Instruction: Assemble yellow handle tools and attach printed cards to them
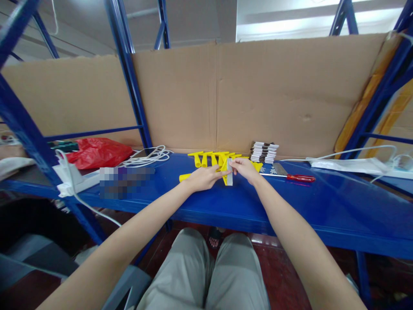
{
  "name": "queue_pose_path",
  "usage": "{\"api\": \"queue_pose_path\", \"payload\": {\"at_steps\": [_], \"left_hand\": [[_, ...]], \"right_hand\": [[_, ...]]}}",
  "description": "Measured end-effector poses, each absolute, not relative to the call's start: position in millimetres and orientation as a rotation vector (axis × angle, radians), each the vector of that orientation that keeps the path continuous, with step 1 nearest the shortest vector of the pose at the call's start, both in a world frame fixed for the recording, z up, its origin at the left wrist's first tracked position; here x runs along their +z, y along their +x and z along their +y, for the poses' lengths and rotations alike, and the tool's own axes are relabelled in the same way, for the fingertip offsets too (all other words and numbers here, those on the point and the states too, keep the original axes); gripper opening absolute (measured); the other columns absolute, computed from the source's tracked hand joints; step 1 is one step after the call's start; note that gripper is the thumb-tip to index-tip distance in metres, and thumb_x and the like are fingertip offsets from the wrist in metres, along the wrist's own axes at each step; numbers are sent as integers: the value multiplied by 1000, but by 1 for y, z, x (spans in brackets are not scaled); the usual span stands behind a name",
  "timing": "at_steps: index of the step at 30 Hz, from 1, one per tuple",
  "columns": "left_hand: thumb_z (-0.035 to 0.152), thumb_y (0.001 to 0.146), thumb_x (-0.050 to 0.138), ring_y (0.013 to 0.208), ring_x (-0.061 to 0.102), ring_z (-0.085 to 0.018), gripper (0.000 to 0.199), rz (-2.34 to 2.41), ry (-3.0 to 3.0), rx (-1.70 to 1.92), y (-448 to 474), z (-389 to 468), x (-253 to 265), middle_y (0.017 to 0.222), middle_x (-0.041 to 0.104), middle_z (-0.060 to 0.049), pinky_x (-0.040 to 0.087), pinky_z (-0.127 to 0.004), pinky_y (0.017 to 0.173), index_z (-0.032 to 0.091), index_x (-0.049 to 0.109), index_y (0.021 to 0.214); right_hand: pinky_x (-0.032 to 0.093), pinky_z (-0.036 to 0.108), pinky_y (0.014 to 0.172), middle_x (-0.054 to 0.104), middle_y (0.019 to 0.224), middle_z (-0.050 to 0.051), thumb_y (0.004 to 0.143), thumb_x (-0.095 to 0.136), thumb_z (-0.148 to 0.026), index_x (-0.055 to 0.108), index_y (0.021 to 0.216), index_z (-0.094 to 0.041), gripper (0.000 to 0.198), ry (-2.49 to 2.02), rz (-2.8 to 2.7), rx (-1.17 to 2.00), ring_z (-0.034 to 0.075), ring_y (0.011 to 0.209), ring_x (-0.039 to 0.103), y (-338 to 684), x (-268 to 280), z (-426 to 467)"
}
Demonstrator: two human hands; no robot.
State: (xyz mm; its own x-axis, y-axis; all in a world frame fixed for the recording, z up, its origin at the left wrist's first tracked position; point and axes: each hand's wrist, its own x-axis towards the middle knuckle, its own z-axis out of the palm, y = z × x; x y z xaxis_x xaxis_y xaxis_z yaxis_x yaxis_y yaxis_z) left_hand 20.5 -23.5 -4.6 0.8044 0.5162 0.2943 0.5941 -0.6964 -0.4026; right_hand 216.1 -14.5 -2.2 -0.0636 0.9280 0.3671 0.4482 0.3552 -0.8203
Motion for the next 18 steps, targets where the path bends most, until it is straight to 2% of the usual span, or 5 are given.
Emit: {"api": "queue_pose_path", "payload": {"at_steps": [7, 18], "left_hand": [[25, 98, 29, 90, 64, -18, 48, -809, -2491, -208, 20, -22, -6, 112, 57, -9, 48, -23, 65, 34, 34, 145], [19, 95, 33, 93, 64, -20, 51, -847, -2502, -193, 20, -21, -6, 113, 57, -9, 50, -27, 71, 35, 37, 143]], "right_hand": [[33, 27, 54, 49, 45, -2, 71, 55, -28, 53, 54, -19, 19, -1259, -1617, 752, 11, 47, 44, 216, -1, -16], [35, 26, 53, 50, 49, -2, 74, 57, -30, 55, 59, -19, 19, -1250, -1621, 812, 10, 48, 46, 217, -2, -16]]}}
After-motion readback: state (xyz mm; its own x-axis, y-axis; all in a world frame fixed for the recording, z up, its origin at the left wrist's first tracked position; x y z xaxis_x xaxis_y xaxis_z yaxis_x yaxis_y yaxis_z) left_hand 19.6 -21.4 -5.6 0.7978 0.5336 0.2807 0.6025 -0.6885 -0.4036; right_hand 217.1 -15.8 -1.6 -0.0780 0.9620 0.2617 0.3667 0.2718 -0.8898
